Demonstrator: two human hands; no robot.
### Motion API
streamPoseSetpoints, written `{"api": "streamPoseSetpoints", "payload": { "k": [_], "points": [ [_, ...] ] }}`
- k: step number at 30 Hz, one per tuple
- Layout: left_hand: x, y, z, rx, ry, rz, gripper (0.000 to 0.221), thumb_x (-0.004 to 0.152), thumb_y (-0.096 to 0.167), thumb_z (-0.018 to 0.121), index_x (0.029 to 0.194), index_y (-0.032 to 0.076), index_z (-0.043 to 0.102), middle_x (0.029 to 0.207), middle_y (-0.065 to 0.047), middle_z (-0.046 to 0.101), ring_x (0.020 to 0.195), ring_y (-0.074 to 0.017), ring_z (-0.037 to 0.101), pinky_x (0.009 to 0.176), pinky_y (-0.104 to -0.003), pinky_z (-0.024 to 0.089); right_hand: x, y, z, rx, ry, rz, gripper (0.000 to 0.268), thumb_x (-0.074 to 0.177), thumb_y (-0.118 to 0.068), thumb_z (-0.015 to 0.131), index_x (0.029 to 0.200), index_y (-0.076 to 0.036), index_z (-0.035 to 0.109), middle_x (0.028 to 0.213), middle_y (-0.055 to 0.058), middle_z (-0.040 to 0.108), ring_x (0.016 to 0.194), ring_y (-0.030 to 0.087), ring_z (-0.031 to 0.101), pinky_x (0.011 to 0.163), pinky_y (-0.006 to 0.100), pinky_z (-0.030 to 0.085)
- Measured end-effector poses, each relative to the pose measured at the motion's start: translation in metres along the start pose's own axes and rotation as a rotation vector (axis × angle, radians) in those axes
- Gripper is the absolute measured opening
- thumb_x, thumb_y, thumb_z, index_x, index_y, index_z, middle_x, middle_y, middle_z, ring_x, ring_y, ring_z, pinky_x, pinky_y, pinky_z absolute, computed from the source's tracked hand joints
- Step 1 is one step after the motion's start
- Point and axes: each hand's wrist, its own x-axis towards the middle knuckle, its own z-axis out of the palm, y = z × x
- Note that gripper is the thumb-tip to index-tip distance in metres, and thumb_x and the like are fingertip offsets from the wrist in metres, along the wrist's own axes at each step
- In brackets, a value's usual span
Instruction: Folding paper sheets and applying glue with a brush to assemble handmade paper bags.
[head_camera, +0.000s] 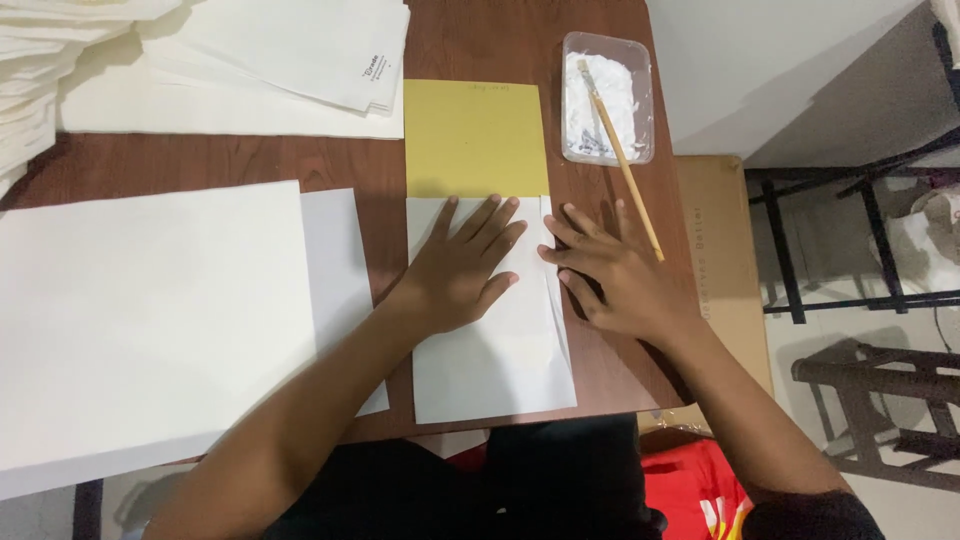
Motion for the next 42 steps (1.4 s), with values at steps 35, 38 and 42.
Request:
{"api": "streamPoseSetpoints", "payload": {
  "k": [35,38,42],
  "points": [
    [0.006,0.02,-0.035,-0.066,-0.242,-0.105,0.11,0.083,0.089,0.049,0.16,0.012,0.032,0.17,-0.018,0.02,0.159,-0.0344,0.012,0.124,-0.064,-0.001,-0.113,-0.112,0.019,0.294,0.383,0.351,0.037,0.082,-0.021,0.083,0.115,-0.006,0.074,0.122,0.011,0.072,0.124,0.041,0.061,0.121,0.059,0.03],
    [0.005,0.018,-0.029,-0.044,-0.214,-0.1,0.114,0.08,0.091,0.051,0.16,0.013,0.032,0.17,-0.018,0.021,0.159,-0.0344,0.012,0.125,-0.064,-0.002,-0.115,-0.116,0.022,0.284,0.406,0.421,0.038,0.081,-0.015,0.084,0.116,-0.004,0.072,0.12,0.013,0.07,0.123,0.042,0.059,0.12,0.061,0.029],
    [0.004,0.016,-0.026,-0.053,-0.205,-0.083,0.116,0.079,0.09,0.054,0.161,0.011,0.032,0.17,-0.019,0.021,0.159,-0.0359,0.011,0.123,-0.066,-0.005,-0.122,-0.115,0.033,0.212,0.464,0.479,0.024,0.083,-0.009,0.082,0.103,-0.006,0.07,0.118,0.011,0.065,0.121,0.041,0.058,0.122,0.061,0.025]
  ]
}}
